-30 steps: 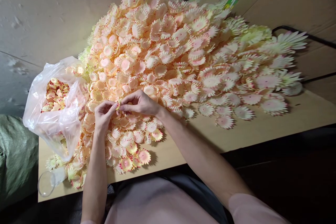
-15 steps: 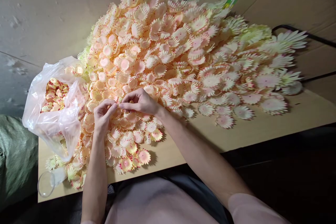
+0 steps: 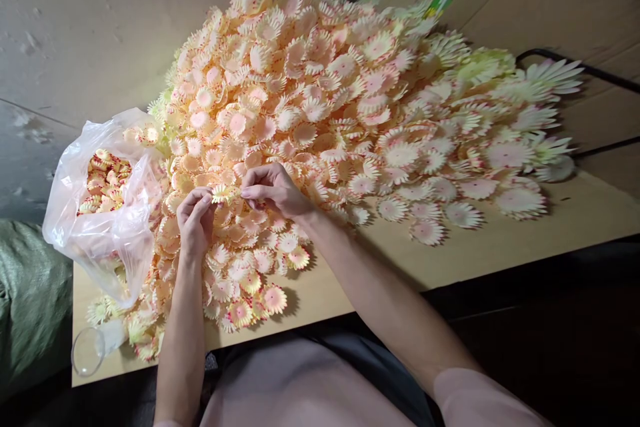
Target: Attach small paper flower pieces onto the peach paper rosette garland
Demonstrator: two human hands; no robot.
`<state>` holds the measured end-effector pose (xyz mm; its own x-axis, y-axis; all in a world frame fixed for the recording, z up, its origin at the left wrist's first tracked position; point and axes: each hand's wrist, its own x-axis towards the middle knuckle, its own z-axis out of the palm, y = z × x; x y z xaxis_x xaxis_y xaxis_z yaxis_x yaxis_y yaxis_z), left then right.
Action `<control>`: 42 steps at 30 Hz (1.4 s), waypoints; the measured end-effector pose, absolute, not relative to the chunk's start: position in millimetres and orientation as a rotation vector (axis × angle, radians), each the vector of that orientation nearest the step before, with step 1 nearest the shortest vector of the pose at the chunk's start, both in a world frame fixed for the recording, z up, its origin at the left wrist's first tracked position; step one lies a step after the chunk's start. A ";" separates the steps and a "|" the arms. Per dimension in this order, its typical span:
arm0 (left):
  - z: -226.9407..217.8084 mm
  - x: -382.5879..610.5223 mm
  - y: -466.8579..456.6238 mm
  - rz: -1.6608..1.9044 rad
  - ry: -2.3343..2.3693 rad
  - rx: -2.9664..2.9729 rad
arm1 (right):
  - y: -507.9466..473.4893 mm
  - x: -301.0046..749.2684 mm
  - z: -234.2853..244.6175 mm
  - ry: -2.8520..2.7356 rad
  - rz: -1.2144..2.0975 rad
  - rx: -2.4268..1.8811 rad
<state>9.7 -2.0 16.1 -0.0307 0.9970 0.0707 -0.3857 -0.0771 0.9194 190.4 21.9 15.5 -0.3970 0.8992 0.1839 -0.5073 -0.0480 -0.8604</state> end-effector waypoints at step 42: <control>10.1 -5.5 -3.3 1.128 0.880 1.145 | 19.9 180.5 10.5 -1.536 1.515 -0.648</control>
